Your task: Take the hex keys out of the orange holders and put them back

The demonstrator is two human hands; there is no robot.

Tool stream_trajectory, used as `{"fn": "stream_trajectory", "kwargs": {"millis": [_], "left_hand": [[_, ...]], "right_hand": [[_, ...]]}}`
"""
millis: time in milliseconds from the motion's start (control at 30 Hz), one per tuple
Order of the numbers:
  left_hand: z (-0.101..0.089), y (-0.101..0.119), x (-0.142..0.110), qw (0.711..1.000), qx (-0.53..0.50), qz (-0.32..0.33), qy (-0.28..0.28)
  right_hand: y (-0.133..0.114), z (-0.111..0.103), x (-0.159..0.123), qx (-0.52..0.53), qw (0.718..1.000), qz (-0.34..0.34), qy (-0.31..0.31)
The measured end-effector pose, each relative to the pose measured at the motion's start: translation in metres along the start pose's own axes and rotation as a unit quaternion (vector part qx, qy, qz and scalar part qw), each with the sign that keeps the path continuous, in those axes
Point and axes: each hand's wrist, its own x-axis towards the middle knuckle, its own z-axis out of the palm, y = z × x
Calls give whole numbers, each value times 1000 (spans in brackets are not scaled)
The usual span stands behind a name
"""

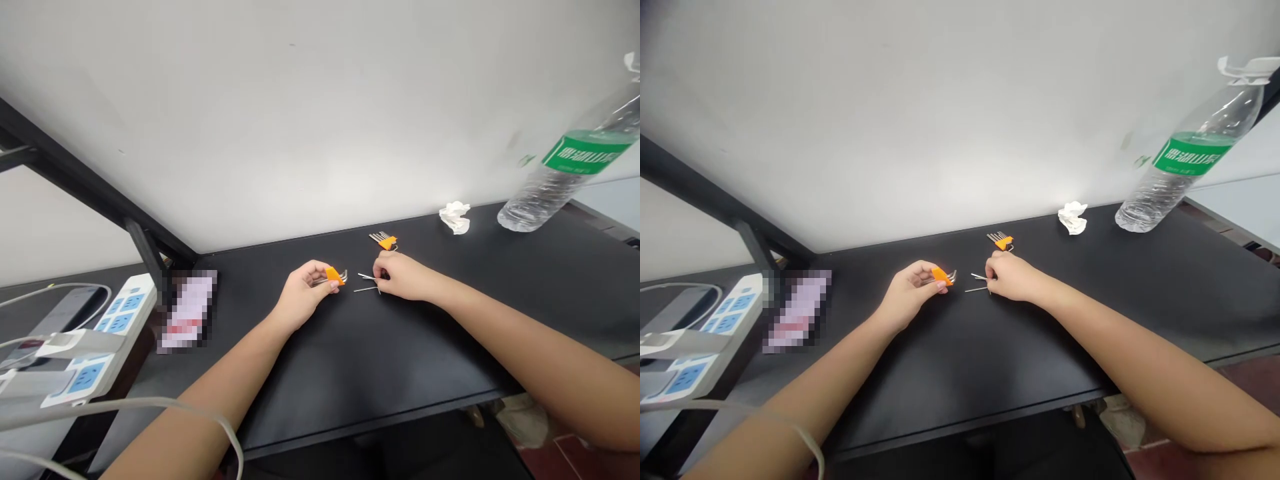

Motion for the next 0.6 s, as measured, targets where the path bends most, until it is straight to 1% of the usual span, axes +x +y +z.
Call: {"fn": "stream_trajectory", "kwargs": {"millis": [67, 100, 167, 267, 367, 500, 600], "left_hand": [[0, 2, 0, 1000, 1, 4, -8], [1, 2, 0, 1000, 2, 6, -14], [2, 3, -1, 1000, -1, 5, -22], [3, 5, -3, 999, -7, 0, -34], [3, 6, -4, 999, -17, 0, -44], [2, 6, -3, 998, -37, 3, -49], [1, 5, -2, 998, -42, 3, -46]], "right_hand": [[-2, -3, -2, 26, 998, 41, -40], [-4, -4, -3, 28, 997, 53, -51], [-5, -5, -4, 20, 997, 61, -49], [-7, -6, -6, 12, 999, 41, -29], [-10, -8, -7, 30, 999, 16, -15], [-14, -15, -9, 109, 994, -14, -8], [-16, -16, -9, 153, 987, -35, 33]]}}
